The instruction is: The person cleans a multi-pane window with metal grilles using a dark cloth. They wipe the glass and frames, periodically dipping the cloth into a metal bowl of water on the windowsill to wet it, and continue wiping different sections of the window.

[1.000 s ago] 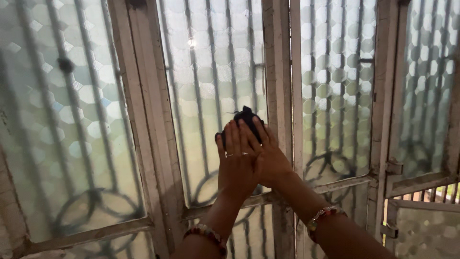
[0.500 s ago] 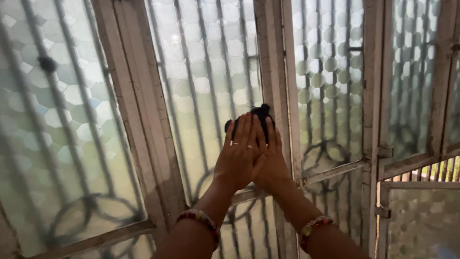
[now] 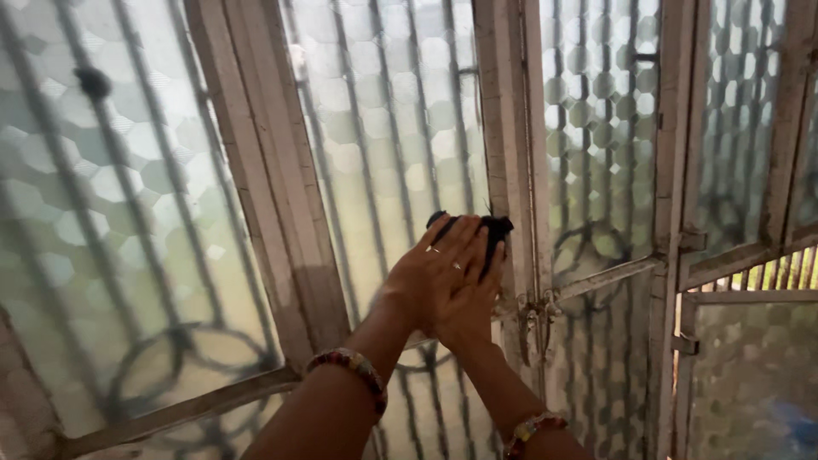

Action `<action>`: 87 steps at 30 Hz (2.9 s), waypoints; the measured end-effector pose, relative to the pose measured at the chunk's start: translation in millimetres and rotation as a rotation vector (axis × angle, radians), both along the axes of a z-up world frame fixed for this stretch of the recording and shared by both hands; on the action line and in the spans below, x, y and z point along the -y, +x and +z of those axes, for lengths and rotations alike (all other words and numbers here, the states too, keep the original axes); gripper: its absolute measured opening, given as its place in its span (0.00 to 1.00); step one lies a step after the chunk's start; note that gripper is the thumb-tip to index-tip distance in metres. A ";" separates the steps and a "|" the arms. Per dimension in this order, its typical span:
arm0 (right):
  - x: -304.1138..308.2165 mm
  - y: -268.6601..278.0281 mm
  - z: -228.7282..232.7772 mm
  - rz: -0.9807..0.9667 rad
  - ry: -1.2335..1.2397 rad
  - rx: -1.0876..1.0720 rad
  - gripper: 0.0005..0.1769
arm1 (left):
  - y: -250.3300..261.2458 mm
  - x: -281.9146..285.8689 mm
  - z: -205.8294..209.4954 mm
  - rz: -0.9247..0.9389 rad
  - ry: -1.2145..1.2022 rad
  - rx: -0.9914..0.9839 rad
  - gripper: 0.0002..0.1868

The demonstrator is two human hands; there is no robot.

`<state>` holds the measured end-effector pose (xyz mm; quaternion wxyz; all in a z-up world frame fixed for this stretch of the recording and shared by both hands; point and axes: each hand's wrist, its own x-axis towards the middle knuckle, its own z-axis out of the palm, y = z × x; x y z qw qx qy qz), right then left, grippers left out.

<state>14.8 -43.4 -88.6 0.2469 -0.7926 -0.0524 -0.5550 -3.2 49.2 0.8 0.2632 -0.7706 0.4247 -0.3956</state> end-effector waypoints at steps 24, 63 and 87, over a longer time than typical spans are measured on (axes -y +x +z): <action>-89.5 7.1 -19.8 -0.176 -0.143 0.066 0.59 | -0.4 -71.9 -3.2 0.081 0.082 0.005 0.37; -30.6 -45.6 -40.9 0.308 -0.840 -0.015 0.44 | -63.2 -61.3 -144.3 0.000 -0.878 0.068 0.41; 110.4 -14.4 -43.8 0.213 -0.739 0.049 0.43 | -15.2 64.0 -144.7 -0.160 -0.851 -0.025 0.47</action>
